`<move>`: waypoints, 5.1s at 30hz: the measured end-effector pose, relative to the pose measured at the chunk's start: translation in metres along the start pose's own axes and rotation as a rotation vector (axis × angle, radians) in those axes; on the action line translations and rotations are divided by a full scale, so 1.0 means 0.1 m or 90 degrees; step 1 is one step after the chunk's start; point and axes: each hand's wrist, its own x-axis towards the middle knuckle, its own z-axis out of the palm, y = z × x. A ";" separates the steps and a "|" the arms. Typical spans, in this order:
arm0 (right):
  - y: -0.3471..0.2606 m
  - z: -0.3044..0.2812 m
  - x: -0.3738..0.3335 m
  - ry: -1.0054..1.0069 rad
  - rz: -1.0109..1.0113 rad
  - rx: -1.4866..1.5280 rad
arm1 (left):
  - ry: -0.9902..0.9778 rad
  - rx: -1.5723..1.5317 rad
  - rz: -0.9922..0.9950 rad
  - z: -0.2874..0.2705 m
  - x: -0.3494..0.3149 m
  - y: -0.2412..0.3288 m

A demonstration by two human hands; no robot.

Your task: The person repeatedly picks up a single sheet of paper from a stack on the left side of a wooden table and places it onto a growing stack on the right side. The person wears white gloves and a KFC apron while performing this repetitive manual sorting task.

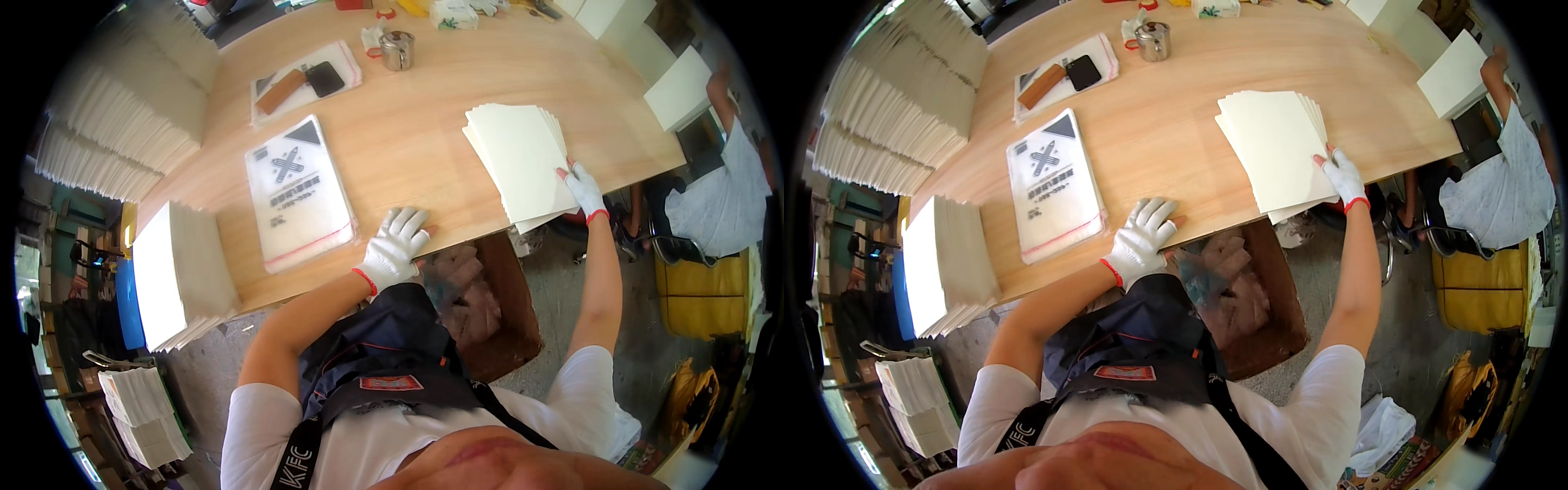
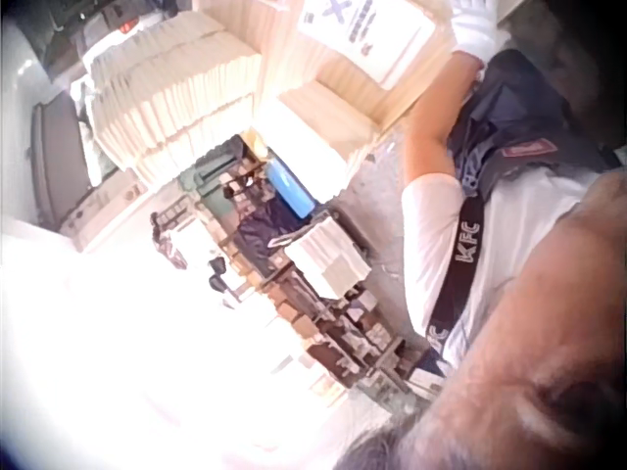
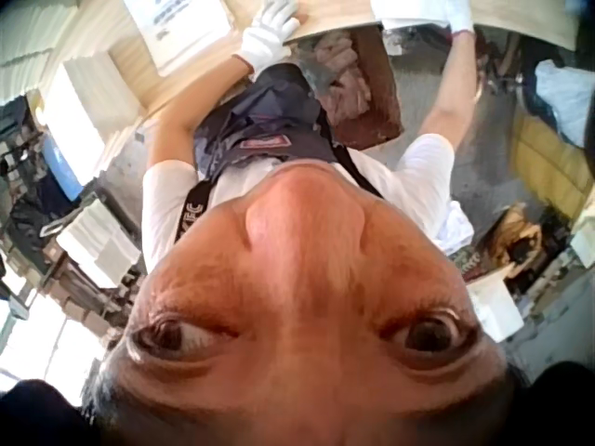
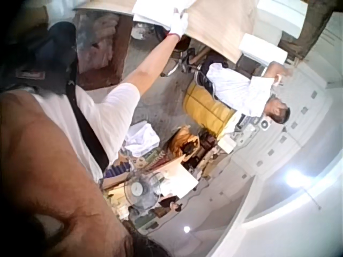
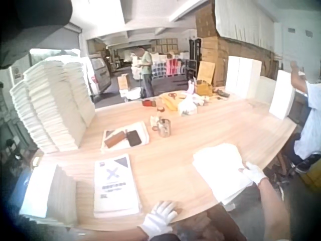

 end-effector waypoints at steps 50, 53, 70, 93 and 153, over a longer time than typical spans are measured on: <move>-0.92 1.00 -2.10 -0.053 0.144 0.929 | -0.147 0.181 -0.504 -1.08 -1.36 -1.05; -1.39 1.10 -2.46 -0.017 0.156 0.955 | -0.132 0.205 -0.479 -1.11 -1.37 -1.13; -1.67 2.36 -2.99 -0.339 0.387 1.074 | 0.183 0.137 -0.436 -0.95 -1.68 -1.29; -2.10 2.35 -3.30 -0.257 0.301 1.021 | 0.390 -0.085 -0.319 -0.80 -1.84 -0.63; -2.27 2.76 -2.95 -0.407 0.008 0.424 | 0.317 -0.896 -0.806 -0.20 -2.79 -0.23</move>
